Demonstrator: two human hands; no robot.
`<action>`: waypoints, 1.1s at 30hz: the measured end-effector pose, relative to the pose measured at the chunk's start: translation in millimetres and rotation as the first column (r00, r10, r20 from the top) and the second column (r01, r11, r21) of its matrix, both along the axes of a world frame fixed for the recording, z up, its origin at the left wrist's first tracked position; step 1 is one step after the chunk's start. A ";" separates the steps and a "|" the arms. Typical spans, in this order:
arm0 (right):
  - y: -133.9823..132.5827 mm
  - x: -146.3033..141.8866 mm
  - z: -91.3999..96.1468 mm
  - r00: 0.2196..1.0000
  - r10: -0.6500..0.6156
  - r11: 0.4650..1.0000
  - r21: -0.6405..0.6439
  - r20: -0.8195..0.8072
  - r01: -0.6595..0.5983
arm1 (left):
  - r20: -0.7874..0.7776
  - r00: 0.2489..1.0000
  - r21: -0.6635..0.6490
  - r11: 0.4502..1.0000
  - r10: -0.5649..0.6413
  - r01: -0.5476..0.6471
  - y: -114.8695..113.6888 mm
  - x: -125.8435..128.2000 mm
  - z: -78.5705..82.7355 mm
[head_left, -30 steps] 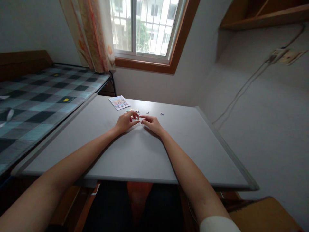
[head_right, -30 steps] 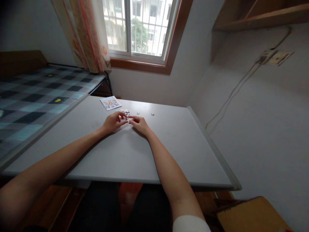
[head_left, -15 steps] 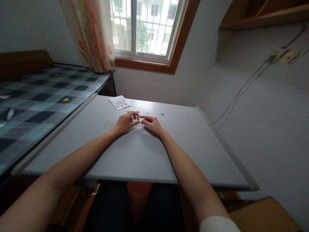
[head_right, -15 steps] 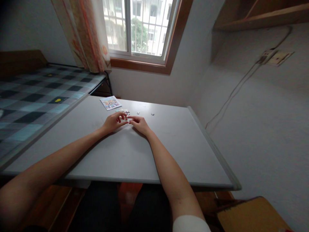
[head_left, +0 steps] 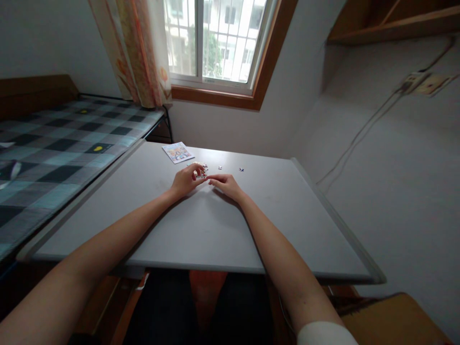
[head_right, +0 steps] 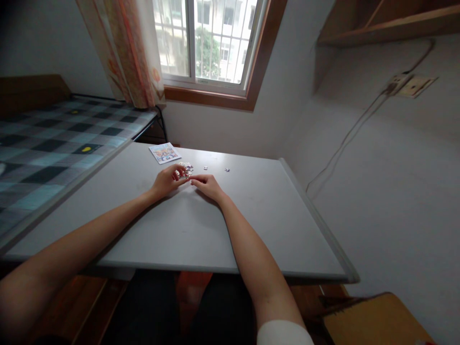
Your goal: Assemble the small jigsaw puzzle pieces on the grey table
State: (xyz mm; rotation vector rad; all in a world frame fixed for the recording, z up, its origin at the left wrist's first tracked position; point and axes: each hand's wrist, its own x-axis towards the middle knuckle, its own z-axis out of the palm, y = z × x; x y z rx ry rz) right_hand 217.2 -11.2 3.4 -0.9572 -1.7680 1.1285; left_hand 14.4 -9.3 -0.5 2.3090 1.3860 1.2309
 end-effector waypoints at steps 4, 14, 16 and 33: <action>-0.3 -0.1 0.3 1.000 -0.001 1.000 0.001 0.008 0.001 | -0.008 1.000 -0.003 1.000 -0.020 0.020 0.0 -0.4 -0.2; 0.6 -0.1 0.0 1.000 0.017 0.999 -0.029 0.025 -0.017 | -0.033 0.998 0.044 0.998 -0.049 0.051 0.2 -1.7 -1.6; 1.3 0.4 -0.7 0.999 0.027 0.999 -0.032 0.027 -0.026 | -0.038 0.998 0.047 0.998 -0.046 0.048 0.1 -1.5 -1.3; 1.8 0.7 -0.7 0.999 0.047 0.996 -0.076 -0.014 -0.048 | -0.071 0.997 0.051 0.999 -0.010 0.014 -1.0 -0.8 -0.7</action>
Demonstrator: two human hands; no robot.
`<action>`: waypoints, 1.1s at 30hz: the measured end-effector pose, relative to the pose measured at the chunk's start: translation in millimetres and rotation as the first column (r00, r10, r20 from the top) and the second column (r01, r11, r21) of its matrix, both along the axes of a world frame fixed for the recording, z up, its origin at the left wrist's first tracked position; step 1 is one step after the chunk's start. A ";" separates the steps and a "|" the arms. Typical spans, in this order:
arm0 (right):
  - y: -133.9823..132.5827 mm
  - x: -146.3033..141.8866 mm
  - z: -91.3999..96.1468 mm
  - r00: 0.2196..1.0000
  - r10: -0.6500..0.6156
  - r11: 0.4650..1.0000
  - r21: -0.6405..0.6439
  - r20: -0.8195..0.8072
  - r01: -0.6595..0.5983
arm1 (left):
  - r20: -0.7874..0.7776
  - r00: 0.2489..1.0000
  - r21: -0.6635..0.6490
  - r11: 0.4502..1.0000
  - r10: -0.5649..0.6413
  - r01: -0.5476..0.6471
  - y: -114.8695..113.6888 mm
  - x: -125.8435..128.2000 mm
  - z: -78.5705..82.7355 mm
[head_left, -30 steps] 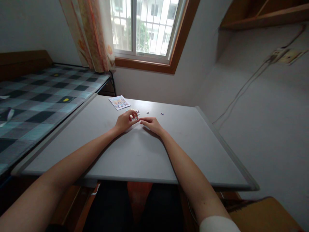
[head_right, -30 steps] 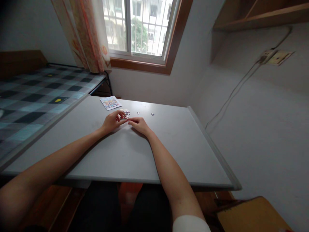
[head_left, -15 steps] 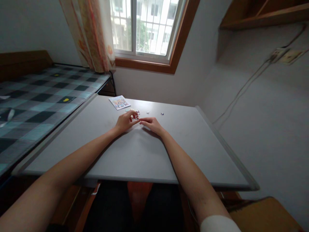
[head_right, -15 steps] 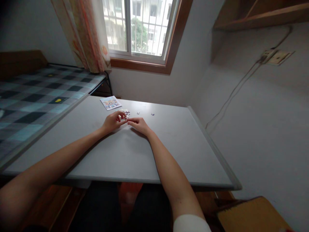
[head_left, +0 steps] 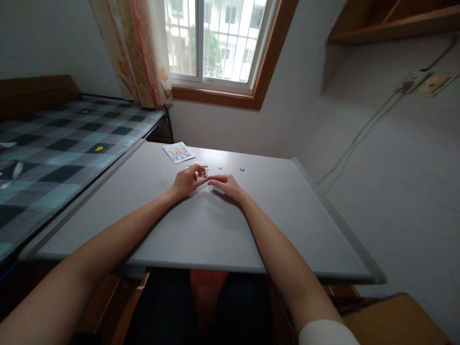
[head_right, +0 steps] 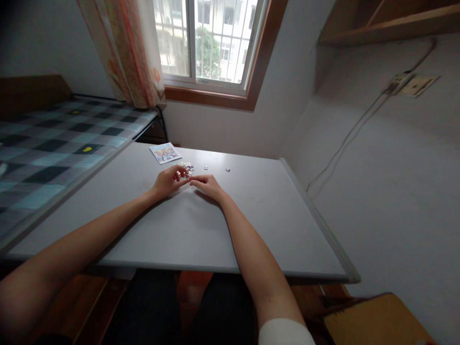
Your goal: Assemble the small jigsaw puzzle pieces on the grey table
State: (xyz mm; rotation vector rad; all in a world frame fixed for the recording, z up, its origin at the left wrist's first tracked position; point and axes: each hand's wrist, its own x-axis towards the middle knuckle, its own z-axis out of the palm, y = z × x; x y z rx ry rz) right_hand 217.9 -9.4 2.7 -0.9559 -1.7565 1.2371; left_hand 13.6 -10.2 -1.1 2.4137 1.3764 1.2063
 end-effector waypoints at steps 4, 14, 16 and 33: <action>-0.3 0.4 0.7 1.000 0.015 1.000 -0.019 0.001 -0.015 | -0.019 1.000 -0.002 1.000 0.014 -0.014 -2.3 0.9 2.4; -5.4 0.0 6.1 0.997 0.046 0.997 -0.057 -0.058 -0.049 | -0.021 1.000 0.017 1.000 0.013 -0.013 -0.7 0.0 0.2; -6.1 -0.2 7.4 0.997 0.022 0.998 -0.065 -0.076 -0.027 | -0.026 0.999 0.032 0.999 -0.019 0.020 -1.1 0.4 0.2; -2.3 -1.3 5.2 1.000 -0.006 1.000 0.015 0.028 0.006 | -0.052 0.999 0.012 1.000 0.008 -0.007 -3.2 1.5 1.6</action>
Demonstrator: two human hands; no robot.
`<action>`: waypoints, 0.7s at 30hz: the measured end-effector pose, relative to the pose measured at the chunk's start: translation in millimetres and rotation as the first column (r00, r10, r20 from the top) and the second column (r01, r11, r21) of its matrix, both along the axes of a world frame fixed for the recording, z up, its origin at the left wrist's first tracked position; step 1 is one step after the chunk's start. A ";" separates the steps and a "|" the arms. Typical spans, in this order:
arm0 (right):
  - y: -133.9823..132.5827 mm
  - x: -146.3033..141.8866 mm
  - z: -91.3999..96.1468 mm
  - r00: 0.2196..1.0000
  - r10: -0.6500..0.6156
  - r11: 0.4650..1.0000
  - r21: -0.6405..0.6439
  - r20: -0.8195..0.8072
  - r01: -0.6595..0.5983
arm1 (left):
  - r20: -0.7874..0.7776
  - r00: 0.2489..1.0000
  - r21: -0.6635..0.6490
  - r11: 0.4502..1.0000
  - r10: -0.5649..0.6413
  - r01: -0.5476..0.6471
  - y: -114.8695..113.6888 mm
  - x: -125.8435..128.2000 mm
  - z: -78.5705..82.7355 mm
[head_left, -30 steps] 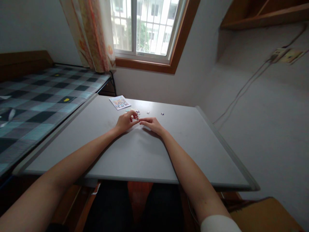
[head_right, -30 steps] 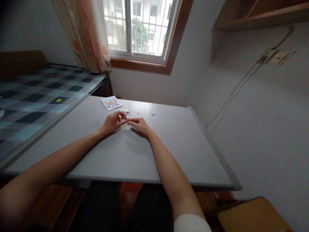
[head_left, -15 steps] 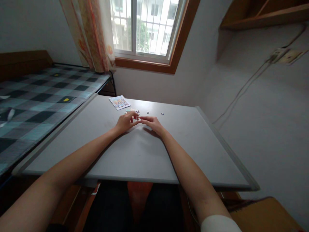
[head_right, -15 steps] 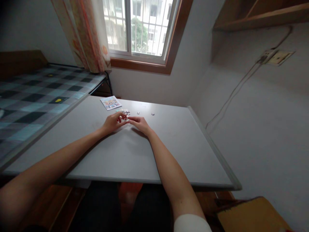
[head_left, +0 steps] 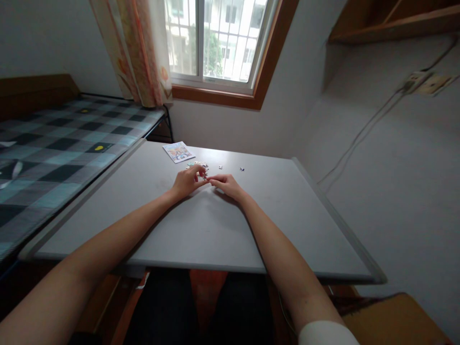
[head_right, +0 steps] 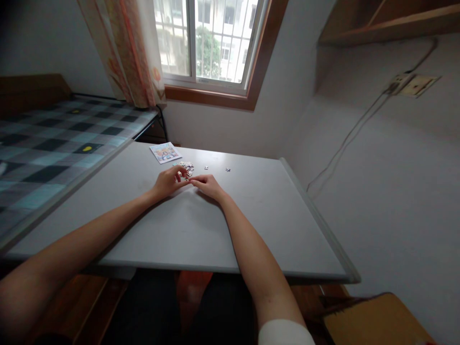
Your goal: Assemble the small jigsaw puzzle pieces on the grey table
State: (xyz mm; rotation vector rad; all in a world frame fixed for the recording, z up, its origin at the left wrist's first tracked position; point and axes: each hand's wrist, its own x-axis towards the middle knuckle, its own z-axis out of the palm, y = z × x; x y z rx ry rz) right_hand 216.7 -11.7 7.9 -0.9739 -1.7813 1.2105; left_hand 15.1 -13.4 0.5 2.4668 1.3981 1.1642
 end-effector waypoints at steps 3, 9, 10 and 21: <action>0.1 0.9 0.4 1.000 0.024 1.000 0.008 0.007 -0.024 | -0.018 0.999 -0.023 0.999 0.029 -0.029 -1.1 0.5 1.3; -4.7 3.0 4.8 0.997 0.071 0.996 -0.045 -0.021 -0.072 | -0.036 0.997 -0.033 0.997 0.067 -0.068 -3.3 1.4 4.5; -6.3 3.2 6.2 0.997 0.074 0.996 -0.055 -0.029 -0.075 | -0.038 0.997 -0.029 0.997 0.067 -0.068 -3.8 1.5 5.0; -4.0 -8.7 1.2 1.000 -0.018 1.000 -0.014 -0.006 0.018 | -0.120 0.992 -0.037 0.998 0.046 -0.051 -1.9 0.4 5.0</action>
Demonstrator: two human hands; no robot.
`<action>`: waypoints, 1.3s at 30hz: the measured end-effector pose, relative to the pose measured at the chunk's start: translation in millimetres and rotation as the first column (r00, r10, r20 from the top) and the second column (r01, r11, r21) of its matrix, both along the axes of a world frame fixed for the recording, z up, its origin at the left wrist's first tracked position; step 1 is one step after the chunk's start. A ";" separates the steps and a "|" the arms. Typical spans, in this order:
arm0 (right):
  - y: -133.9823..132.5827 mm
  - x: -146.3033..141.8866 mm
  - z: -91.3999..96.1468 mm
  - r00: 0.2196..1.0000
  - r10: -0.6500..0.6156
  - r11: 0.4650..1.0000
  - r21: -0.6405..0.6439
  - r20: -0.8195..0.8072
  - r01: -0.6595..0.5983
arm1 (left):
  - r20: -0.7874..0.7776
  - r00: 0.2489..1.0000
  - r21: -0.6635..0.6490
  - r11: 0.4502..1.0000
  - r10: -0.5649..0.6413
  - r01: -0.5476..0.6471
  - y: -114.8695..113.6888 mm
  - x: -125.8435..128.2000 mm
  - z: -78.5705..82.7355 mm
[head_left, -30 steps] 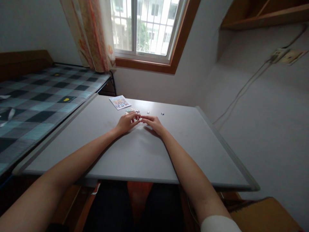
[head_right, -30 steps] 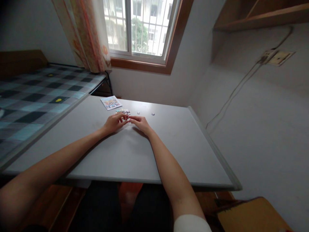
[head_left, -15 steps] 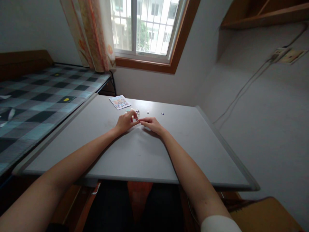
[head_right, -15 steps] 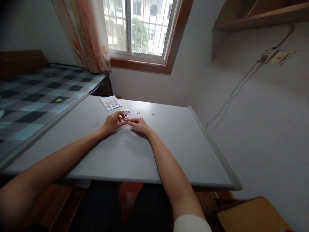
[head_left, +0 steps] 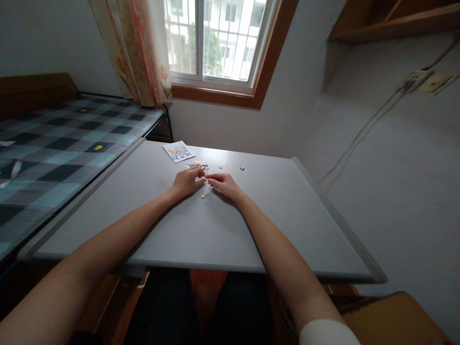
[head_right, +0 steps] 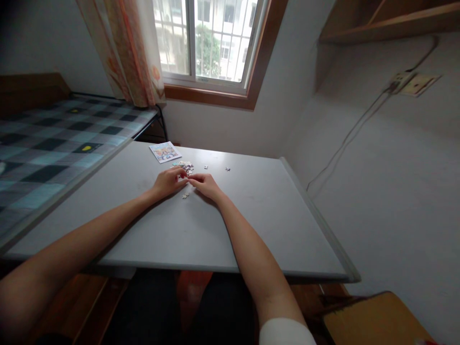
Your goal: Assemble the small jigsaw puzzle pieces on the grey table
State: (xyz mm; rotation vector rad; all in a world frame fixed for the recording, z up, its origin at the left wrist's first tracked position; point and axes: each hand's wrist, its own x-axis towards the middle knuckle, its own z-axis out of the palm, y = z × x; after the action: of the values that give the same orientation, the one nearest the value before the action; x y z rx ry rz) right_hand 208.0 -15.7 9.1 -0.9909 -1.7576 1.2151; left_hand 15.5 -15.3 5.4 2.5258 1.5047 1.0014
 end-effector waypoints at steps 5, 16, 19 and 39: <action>-5.8 3.5 2.1 0.972 0.098 0.984 0.125 0.211 -0.126 | 0.069 0.996 -0.027 0.998 0.059 -0.057 4.1 1.2 -1.8; -2.6 3.7 -0.8 0.969 0.089 0.986 0.117 0.230 -0.118 | 0.114 0.993 -0.042 0.999 0.003 0.002 8.7 -0.1 -4.5; 0.6 3.5 -3.2 0.992 0.003 0.995 0.102 0.126 -0.016 | 0.153 0.984 -0.055 0.994 -0.086 0.096 8.2 0.9 -3.2; 7.3 2.8 -13.3 0.989 -0.148 0.982 0.124 0.009 0.146 | 0.112 0.970 -0.083 0.971 -0.216 0.226 7.9 1.9 -4.2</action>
State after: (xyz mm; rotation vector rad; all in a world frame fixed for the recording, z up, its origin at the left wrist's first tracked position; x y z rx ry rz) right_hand 210.8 -8.4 -4.2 -1.0417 -1.7184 0.9969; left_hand 17.5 -7.3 1.2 2.4665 1.1826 0.9842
